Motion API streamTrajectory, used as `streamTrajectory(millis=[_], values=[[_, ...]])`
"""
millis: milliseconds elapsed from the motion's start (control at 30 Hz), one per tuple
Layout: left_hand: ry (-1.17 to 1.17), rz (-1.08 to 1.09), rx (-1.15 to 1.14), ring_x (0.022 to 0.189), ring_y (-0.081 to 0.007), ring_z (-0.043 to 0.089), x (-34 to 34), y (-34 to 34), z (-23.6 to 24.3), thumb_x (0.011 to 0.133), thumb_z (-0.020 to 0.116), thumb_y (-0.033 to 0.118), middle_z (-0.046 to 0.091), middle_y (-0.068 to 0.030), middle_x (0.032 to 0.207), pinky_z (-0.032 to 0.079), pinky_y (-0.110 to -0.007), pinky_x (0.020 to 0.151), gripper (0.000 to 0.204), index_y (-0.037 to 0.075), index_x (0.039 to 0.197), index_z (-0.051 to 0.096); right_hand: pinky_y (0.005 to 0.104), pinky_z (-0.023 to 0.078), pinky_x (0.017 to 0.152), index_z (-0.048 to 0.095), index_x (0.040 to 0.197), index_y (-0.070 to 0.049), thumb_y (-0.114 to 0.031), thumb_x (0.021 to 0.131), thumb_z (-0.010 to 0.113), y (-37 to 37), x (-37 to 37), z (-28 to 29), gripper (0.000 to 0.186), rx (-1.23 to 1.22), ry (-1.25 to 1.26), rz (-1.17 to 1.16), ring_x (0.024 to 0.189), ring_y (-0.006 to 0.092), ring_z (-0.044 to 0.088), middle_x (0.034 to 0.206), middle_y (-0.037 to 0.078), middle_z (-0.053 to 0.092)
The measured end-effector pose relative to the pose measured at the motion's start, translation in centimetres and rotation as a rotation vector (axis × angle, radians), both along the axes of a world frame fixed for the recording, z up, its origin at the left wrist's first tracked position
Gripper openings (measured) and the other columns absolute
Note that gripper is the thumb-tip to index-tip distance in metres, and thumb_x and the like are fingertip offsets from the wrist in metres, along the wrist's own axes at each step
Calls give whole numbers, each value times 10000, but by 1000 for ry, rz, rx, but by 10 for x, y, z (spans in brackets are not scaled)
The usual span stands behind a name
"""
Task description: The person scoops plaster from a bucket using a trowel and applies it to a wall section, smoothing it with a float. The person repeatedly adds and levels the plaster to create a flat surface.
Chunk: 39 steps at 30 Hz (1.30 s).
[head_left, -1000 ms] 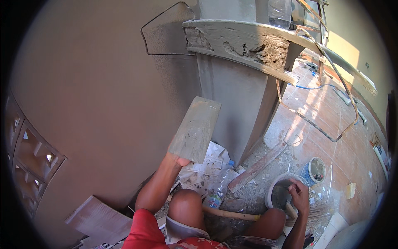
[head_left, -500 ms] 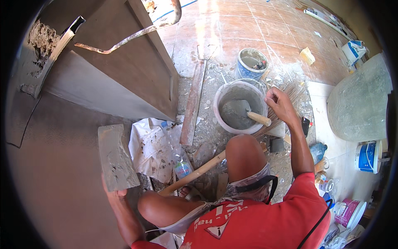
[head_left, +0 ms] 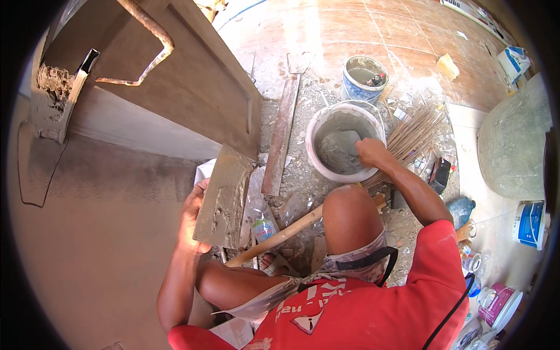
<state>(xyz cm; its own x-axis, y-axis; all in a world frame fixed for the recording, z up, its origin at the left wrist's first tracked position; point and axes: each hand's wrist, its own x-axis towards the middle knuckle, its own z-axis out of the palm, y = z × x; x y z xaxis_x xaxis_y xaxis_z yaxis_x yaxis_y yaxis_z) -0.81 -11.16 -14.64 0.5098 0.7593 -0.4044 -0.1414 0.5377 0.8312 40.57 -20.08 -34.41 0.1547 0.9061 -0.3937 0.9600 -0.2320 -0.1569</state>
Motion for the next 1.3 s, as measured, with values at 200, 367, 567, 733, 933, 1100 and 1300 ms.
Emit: streamTrajectory(millis=[200,367,567,733,933,1100,1300], values=[[-51,-92,-33,986,-188,620,23,9,-16,940,468,177,607,-98,1103,538,-342,825,325,23,1222,510,440,538,703,703,797,-7,-82,720,606,-6,13,45,144,63,-82,-8,804,376,671,841,217,679],[-95,-76,-144,989,-193,611,43,17,-35,939,489,267,598,-82,1121,528,-356,846,353,68,1230,507,462,526,717,686,839,15,-96,737,590,-13,16,66,179,63,-38,-48,819,402,657,855,248,666],[-267,-144,-156,999,-195,620,84,24,-51,961,489,312,608,-69,1141,537,-356,840,375,87,1260,512,443,477,804,612,1027,32,-236,821,611,-53,16,110,338,202,373,-243,924,416,626,946,263,652],[-355,-163,-229,983,-200,641,125,40,-57,978,470,270,624,-81,1138,550,-360,833,344,67,1252,517,405,462,840,579,1139,21,-260,848,602,-80,2,127,404,477,617,-435,958,393,627,981,254,645],[-411,-223,-292,914,-212,667,132,44,-40,977,479,251,646,-90,1081,568,-374,777,300,60,1202,535,390,470,821,559,1166,31,-180,830,610,-78,2,114,400,754,461,-314,896,333,636,979,231,639],[-174,-224,116,980,-137,601,120,24,-23,919,488,147,580,-65,1081,502,-295,862,302,38,1201,497,321,478,604,557,1150,33,-106,829,585,-82,14,59,351,666,651,-418,682,161,579,873,129,590],[-299,-87,91,996,-141,591,80,9,-8,920,455,127,566,-68,1111,503,-304,868,326,41,1233,471,259,447,532,488,1198,7,-95,857,574,-79,-18,73,367,783,1211,-543,604,117,520,887,85,544]])
